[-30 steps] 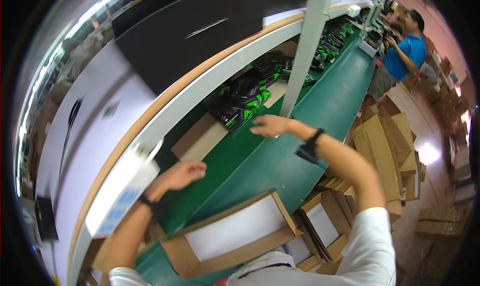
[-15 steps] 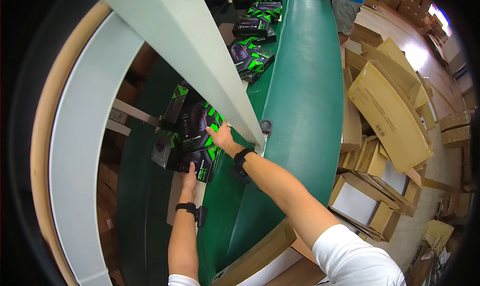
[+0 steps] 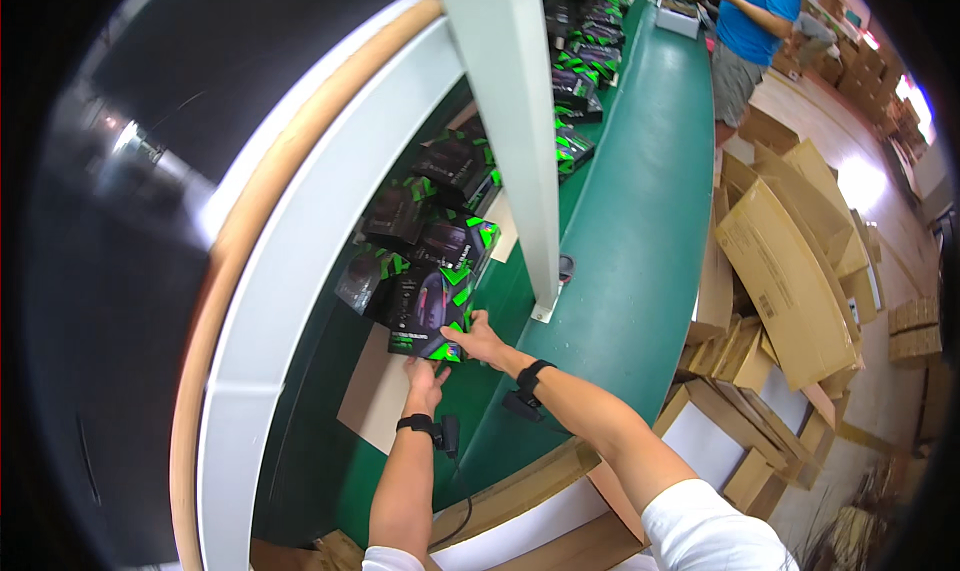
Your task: Packing retail computer mouse boxes into larger cardboard shipping boxes on an electronics factory production line.
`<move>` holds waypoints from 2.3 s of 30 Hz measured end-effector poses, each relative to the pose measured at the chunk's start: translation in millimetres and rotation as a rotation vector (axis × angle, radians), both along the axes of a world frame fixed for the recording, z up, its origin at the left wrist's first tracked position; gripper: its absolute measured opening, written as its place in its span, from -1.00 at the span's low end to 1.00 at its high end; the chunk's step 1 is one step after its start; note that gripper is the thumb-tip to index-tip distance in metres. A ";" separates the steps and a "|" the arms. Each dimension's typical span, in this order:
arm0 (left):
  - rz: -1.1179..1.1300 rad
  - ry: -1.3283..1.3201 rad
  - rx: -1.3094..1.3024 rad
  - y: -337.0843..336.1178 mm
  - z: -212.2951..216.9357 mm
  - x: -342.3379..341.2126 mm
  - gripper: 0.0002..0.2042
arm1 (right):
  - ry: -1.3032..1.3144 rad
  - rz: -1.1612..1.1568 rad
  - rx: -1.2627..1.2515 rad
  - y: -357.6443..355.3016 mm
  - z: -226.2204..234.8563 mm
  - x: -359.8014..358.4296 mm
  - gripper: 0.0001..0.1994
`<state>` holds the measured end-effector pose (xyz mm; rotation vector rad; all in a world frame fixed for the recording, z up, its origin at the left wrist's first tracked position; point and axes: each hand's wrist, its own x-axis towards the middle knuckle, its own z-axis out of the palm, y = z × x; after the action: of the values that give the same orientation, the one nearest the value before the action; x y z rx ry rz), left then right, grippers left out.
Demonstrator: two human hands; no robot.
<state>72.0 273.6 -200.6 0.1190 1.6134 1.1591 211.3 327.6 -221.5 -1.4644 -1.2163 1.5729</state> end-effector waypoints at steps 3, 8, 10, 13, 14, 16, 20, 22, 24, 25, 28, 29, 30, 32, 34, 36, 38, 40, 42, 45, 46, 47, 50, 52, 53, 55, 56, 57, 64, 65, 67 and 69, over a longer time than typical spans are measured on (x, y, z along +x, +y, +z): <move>-0.167 0.024 0.061 -15.1 -7.3 -62.6 -0.60 | 0.054 0.106 0.027 11.0 40.6 -14.1 -0.15; -0.059 -0.108 0.104 -19.8 -17.2 -65.0 -0.69 | -0.271 0.285 0.316 63.5 78.6 -8.0 -0.12; -0.003 -0.105 0.156 -12.0 -25.0 -52.1 -0.71 | -0.329 0.413 0.228 68.2 61.8 -1.7 -0.09; 0.060 -0.155 0.270 -15.8 -33.7 -74.5 -0.73 | -0.442 0.349 0.449 41.7 55.4 -18.5 -0.02; 0.065 -0.218 0.330 -21.9 -32.9 -97.8 -0.73 | -0.429 0.370 0.444 29.5 66.2 -32.3 -0.02; -0.007 -0.344 0.322 -22.4 -26.8 -68.0 -0.69 | -0.542 0.365 0.475 20.9 57.2 -21.2 -0.05; 0.069 -0.193 0.250 -25.1 -19.4 -48.2 -0.69 | -0.561 0.375 0.436 20.7 69.6 -20.2 -0.07; -0.114 -0.178 0.295 -26.2 -21.7 -64.3 -0.70 | -0.458 0.394 0.307 21.3 77.8 -27.3 -0.05; -0.089 -0.156 0.243 -25.0 -22.3 -72.2 -0.71 | -0.492 0.357 0.370 21.0 78.4 -33.1 -0.09; -0.076 -0.148 0.171 -29.4 -21.5 -77.2 -0.70 | -0.536 0.351 0.412 20.3 78.7 -32.9 -0.11; -0.072 -0.157 0.269 -18.7 -15.8 -71.4 -0.58 | -0.577 0.254 0.500 22.8 60.7 -25.0 -0.15; -0.031 -0.140 0.258 -23.1 -13.2 -63.6 -0.48 | -0.545 0.161 0.488 17.2 51.1 -23.0 -0.16; -0.038 -0.142 0.262 -21.2 -10.5 -61.5 -0.48 | -0.508 0.064 0.484 16.7 47.2 -23.0 -0.16; -0.086 -0.195 0.249 -14.7 -5.8 -54.4 -0.45 | -0.461 0.044 0.435 23.0 40.5 -22.9 -0.18; -0.089 -0.136 0.243 -13.8 1.3 -57.4 -0.45 | -0.534 -0.080 0.450 13.4 51.0 -46.5 -0.18; -0.102 -0.095 0.246 -10.2 2.6 -46.1 -0.45 | -0.427 -0.088 0.253 3.9 52.1 -60.2 -0.20; -0.122 0.100 0.143 -5.0 2.6 -27.5 -0.45 | -0.099 -0.153 0.346 -1.5 42.5 -53.2 -0.24; -0.122 0.137 0.127 -1.9 -3.8 -21.5 -0.47 | -0.180 -0.152 0.366 -1.0 40.8 -50.1 -0.26; 0.039 0.091 0.193 -3.3 -6.9 -26.8 -0.51 | -0.251 -0.147 0.390 -3.5 46.3 -51.6 -0.28; 0.119 0.229 0.160 -21.0 -13.6 -55.8 -0.51 | -0.231 -0.031 0.274 -33.1 53.6 -61.1 -0.21; 0.159 0.299 0.139 -29.3 -15.8 -70.6 -0.50 | -0.271 0.083 0.190 -36.5 52.6 -60.4 -0.18; 0.176 0.313 0.132 -46.9 -14.6 -97.7 -0.50 | -0.178 0.131 0.135 -42.7 57.6 -61.7 -0.17; 0.157 0.128 0.103 -92.8 4.1 -137.7 -0.47 | -0.057 0.230 0.003 -47.6 51.4 -43.3 -0.13; 0.124 0.045 0.161 -115.0 36.5 -132.0 -0.48 | 0.219 0.348 -0.266 -52.5 64.9 -17.4 -0.08; 0.101 -0.002 0.208 -128.2 53.8 -142.0 -0.48 | 0.297 0.389 -0.303 -63.3 92.2 -12.7 -0.09; -0.088 0.024 0.151 -138.3 109.0 -115.3 -0.39 | 0.267 0.425 -0.316 -73.4 135.6 28.2 -0.09; -0.196 0.158 0.275 -156.5 129.8 -115.8 -0.38 | 0.192 0.480 -0.285 -80.7 166.1 44.4 -0.07; -0.269 0.205 0.433 -172.9 153.5 -111.1 -0.38 | 0.161 0.486 -0.268 -88.1 188.7 68.8 -0.06; -0.209 -0.012 0.195 -417.0 323.7 -98.1 -0.41 | 0.331 0.842 -0.745 -226.3 277.3 206.1 -0.19; -0.232 -0.072 0.138 -434.8 321.9 -92.1 -0.43 | 0.350 0.839 -0.817 -241.8 278.9 205.1 -0.21; -0.253 -0.137 0.046 -447.9 320.2 -74.2 -0.49 | 0.330 0.764 -0.870 -268.0 275.8 203.0 -0.30; -0.170 -0.190 0.062 -464.9 267.5 -76.3 -0.56 | 0.311 0.636 -0.936 -275.4 244.7 201.2 -0.44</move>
<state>-4.3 -191.3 66.9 0.1779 1.3737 1.0569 412.5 52.2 23.1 -1.2759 -0.8019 2.9482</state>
